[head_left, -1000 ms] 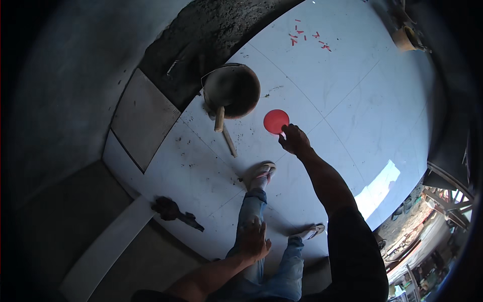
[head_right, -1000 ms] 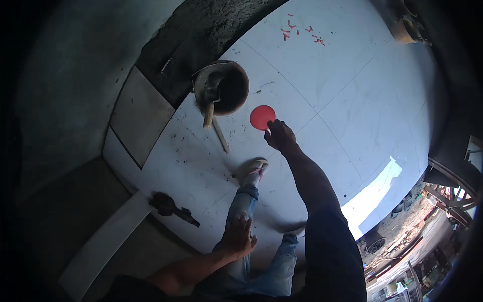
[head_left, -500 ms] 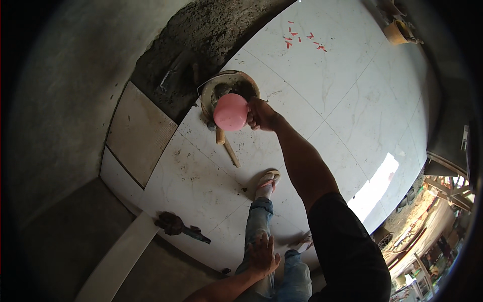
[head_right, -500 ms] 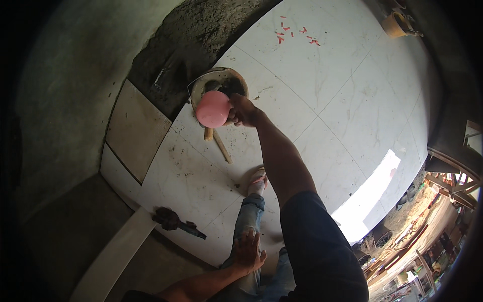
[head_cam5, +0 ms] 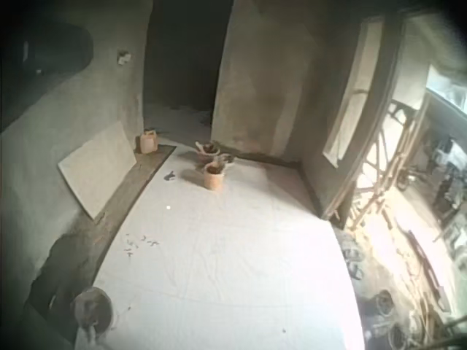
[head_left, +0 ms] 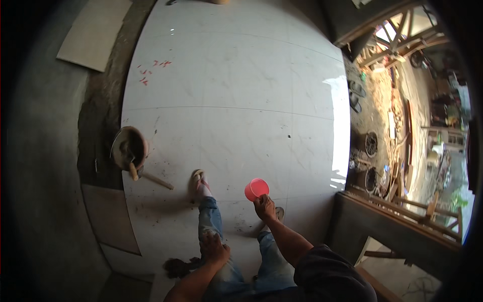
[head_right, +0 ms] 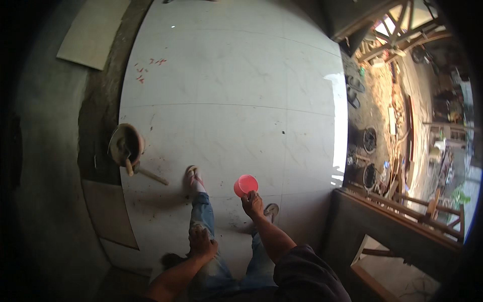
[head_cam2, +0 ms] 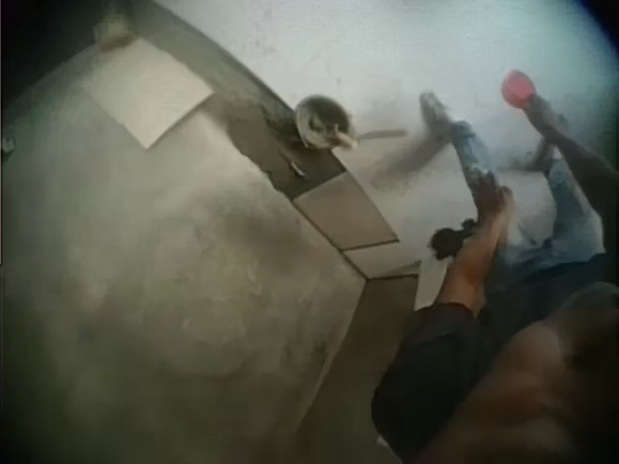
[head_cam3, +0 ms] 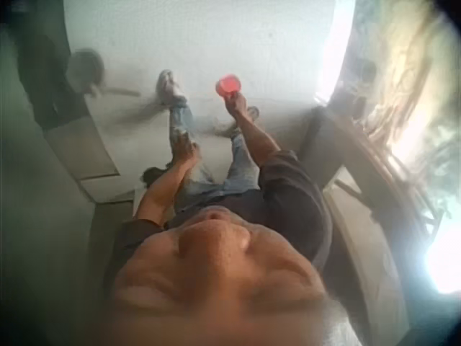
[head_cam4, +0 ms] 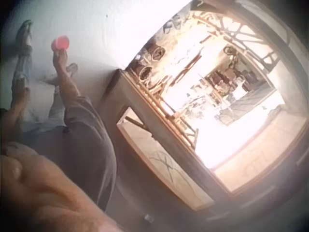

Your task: The person smooths a bed of mortar using a trowel, positions a large floor tile, and taps it into place with a rubber mallet. They then scoop additional mortar from a bucket to continue the tiling process.

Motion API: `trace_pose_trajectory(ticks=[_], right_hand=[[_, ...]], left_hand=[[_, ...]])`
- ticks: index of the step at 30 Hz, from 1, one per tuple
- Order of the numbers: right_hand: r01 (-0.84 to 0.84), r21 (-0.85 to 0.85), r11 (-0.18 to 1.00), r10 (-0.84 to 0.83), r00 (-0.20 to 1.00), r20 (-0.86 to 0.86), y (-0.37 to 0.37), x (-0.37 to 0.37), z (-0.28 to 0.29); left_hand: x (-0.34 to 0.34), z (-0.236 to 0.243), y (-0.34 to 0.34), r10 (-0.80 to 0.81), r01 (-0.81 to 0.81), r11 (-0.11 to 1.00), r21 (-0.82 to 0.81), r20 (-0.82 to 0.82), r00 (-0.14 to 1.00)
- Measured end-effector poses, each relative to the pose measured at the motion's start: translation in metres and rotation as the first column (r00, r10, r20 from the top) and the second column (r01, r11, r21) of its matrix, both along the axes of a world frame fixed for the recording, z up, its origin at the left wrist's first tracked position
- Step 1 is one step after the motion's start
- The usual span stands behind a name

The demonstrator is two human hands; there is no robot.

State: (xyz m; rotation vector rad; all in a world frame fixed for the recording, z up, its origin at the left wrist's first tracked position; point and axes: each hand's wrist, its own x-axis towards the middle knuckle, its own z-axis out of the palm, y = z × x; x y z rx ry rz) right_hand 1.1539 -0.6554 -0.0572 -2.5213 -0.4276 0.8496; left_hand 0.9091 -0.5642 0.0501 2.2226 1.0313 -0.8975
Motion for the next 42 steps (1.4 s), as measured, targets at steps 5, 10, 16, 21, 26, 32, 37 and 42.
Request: trace_pose_trajectory(ticks=[5,10,16,21,26,32,37,42], right_hand=[[0.664,-0.269,0.698,-0.605,0.747,0.275,-0.313,0.067,0.077],[0.984,0.003,0.18,-0.81,0.147,0.568,-0.542,0.056,0.167],[0.995,0.072,0.065,-0.785,0.007,0.62,-0.698,0.127,0.169],[0.997,-0.06,0.038,-0.787,0.067,0.613,-0.775,0.189,0.141],[0.991,-0.114,0.064,-0.813,0.118,0.57,-0.759,0.222,0.111],[0.981,-0.194,0.006,-0.665,0.149,0.732,-0.832,0.185,0.129],[0.944,-0.326,0.045,-0.735,0.252,0.629,-0.672,0.141,0.123],[0.74,-0.421,0.525,-0.662,0.665,0.346,-0.516,0.021,0.091]], left_hand=[[0.021,0.016,-0.101,-0.643,0.603,0.667,-0.437,0.07,0.762],[0.016,0.051,-0.207,-0.805,0.472,0.338,-0.814,0.009,0.593],[0.023,0.05,-0.213,-0.755,0.144,0.168,-0.975,-0.033,0.655],[-0.015,0.02,-0.227,-0.796,0.309,0.171,-0.935,0.054,0.603],[-0.074,0.024,-0.231,-0.788,0.462,0.233,-0.856,0.112,0.606],[-0.061,0.041,-0.258,-0.64,0.359,0.36,-0.861,0.052,0.767],[-0.068,0.094,-0.227,-0.632,0.479,0.389,-0.787,0.15,0.76],[-0.12,0.106,-0.159,-0.419,0.218,0.339,-0.915,0.06,0.906]])
